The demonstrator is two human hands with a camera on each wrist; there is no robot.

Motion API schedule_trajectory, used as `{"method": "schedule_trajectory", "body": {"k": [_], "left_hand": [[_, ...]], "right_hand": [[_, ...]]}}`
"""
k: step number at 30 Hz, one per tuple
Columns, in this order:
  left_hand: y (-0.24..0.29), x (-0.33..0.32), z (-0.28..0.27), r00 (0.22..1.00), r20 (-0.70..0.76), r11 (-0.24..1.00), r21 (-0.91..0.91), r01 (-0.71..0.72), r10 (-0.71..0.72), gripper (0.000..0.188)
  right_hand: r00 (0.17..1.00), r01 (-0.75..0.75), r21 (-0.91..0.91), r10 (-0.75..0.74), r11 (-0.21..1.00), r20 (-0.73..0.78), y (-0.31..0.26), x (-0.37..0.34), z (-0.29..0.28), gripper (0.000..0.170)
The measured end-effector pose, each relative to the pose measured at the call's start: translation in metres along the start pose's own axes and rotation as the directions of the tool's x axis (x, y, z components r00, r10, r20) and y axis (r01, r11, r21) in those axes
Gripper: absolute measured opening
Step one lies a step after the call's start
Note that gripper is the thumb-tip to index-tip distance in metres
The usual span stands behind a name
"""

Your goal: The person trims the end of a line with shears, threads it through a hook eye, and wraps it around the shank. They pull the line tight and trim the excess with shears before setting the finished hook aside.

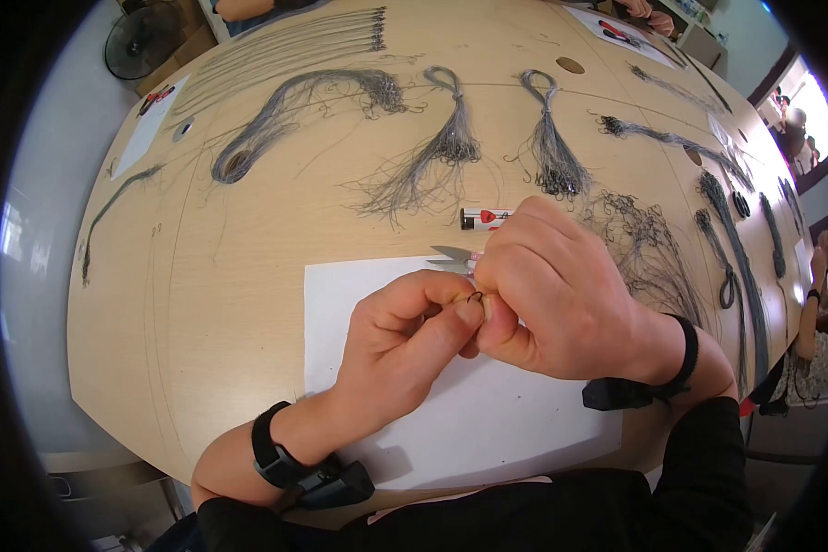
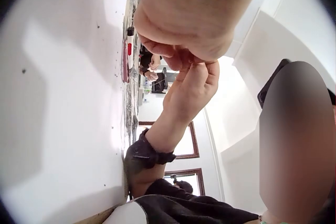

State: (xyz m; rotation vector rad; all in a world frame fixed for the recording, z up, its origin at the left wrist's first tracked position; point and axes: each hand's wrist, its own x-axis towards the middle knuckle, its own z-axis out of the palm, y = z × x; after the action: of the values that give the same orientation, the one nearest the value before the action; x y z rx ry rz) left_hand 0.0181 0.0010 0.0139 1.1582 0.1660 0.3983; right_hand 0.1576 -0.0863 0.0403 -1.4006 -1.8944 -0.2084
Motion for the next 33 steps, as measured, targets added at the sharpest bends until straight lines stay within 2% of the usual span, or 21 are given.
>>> {"method": "schedule_trajectory", "body": {"k": [6, 7, 8, 9, 11, 12, 14, 15, 17, 20, 22, 23, 24, 25, 26, 27, 28, 30, 31, 32, 33], "left_hand": [[0.000, 0.000, -0.001, 0.999, -0.049, 1.000, 0.018, -0.016, 0.017, 0.010], [0.004, 0.000, -0.001, 0.997, -0.083, 0.999, 0.050, 0.012, -0.008, 0.010], [0.006, 0.000, -0.001, 0.993, -0.117, 0.996, 0.082, 0.039, -0.030, 0.010], [0.007, 0.002, -0.002, 0.992, -0.121, 0.996, 0.086, 0.032, -0.022, 0.010], [0.006, 0.005, -0.004, 0.985, -0.153, 0.996, 0.023, -0.081, 0.083, 0.012], [0.009, 0.006, -0.005, 0.983, -0.158, 0.996, 0.029, -0.085, 0.089, 0.012], [0.018, 0.007, -0.005, 0.974, -0.223, 0.991, -0.121, -0.064, 0.036, 0.011], [0.023, 0.009, -0.007, 0.973, -0.229, 0.991, -0.124, -0.049, 0.020, 0.012], [0.031, 0.012, -0.012, 0.964, -0.264, 0.977, -0.193, -0.091, 0.037, 0.012], [0.045, 0.017, -0.017, 0.911, -0.406, 0.931, -0.302, -0.204, 0.068, 0.014], [0.053, 0.017, -0.034, 0.920, -0.360, 0.900, -0.332, -0.284, 0.157, 0.010], [0.058, 0.019, -0.042, 0.920, -0.360, 0.897, -0.338, -0.285, 0.157, 0.010], [0.063, 0.021, -0.049, 0.900, -0.398, 0.885, -0.338, -0.321, 0.175, 0.009], [0.067, 0.023, -0.056, 0.879, -0.436, 0.871, -0.337, -0.357, 0.192, 0.009], [0.071, 0.024, -0.061, 0.878, -0.437, 0.869, -0.339, -0.359, 0.192, 0.009], [0.075, 0.025, -0.066, 0.858, -0.468, 0.863, -0.323, -0.387, 0.210, 0.010], [0.079, 0.025, -0.071, 0.836, -0.498, 0.858, -0.303, -0.415, 0.229, 0.011], [0.080, 0.022, -0.076, 0.848, -0.462, 0.834, -0.336, -0.437, 0.258, 0.013], [0.076, 0.021, -0.067, 0.919, -0.333, 0.871, -0.363, -0.330, 0.210, 0.013], [0.070, 0.020, -0.055, 0.969, -0.196, 0.900, -0.377, -0.217, 0.151, 0.014], [0.063, 0.018, -0.038, 0.976, -0.186, 0.952, -0.261, -0.158, 0.111, 0.015]], "right_hand": [[1.000, 0.012, -0.089, -0.010, 0.996, 0.018, 0.002, 0.003, -0.005, 0.012], [0.986, -0.169, 0.111, 0.170, 0.979, 0.001, 0.002, 0.001, -0.004, 0.014], [0.939, -0.332, 0.307, 0.342, 0.892, 0.021, 0.001, 0.000, -0.004, 0.018], [0.943, -0.323, 0.308, 0.333, 0.895, 0.020, -0.003, 0.001, -0.003, 0.018], [0.856, -0.516, 0.499, 0.444, 0.696, 0.266, -0.013, 0.004, -0.003, 0.026], [0.860, -0.509, 0.504, 0.436, 0.698, 0.265, -0.014, 0.006, -0.005, 0.026], [0.856, -0.478, 0.255, 0.380, 0.841, 0.350, -0.012, 0.007, -0.013, 0.021], [0.858, -0.472, 0.259, 0.373, 0.843, 0.352, -0.009, 0.006, -0.013, 0.021], [0.957, -0.287, 0.196, 0.271, 0.938, 0.102, -0.003, 0.003, -0.013, 0.013], [0.954, -0.299, 0.186, 0.287, 0.936, 0.090, -0.007, 0.010, -0.030, 0.007], [0.954, -0.296, 0.200, 0.282, 0.934, 0.098, -0.015, 0.013, -0.042, 0.006], [0.949, -0.280, 0.228, 0.232, 0.933, 0.213, -0.019, 0.012, -0.050, 0.009], [0.930, -0.266, 0.258, 0.176, 0.929, 0.323, -0.023, 0.009, -0.056, 0.012], [0.871, -0.106, 0.192, -0.002, 0.976, 0.491, -0.027, 0.007, -0.059, 0.015], [0.709, -0.071, 0.259, -0.134, 0.963, 0.692, -0.032, 0.009, -0.066, 0.018], [0.561, 0.047, 0.433, -0.383, 0.900, 0.734, -0.036, 0.012, -0.066, 0.021], [0.561, 0.053, 0.433, -0.385, 0.900, 0.733, -0.040, 0.008, -0.064, 0.021], [0.487, -0.178, 0.732, -0.588, 0.657, 0.646, -0.046, -0.001, -0.058, 0.024], [0.482, -0.165, 0.738, -0.600, 0.654, 0.639, -0.042, 0.006, -0.058, 0.024], [0.497, -0.172, 0.624, -0.480, 0.762, 0.723, -0.035, 0.018, -0.061, 0.025], [0.512, -0.187, 0.489, -0.341, 0.852, 0.789, -0.032, 0.023, -0.064, 0.026]]}}
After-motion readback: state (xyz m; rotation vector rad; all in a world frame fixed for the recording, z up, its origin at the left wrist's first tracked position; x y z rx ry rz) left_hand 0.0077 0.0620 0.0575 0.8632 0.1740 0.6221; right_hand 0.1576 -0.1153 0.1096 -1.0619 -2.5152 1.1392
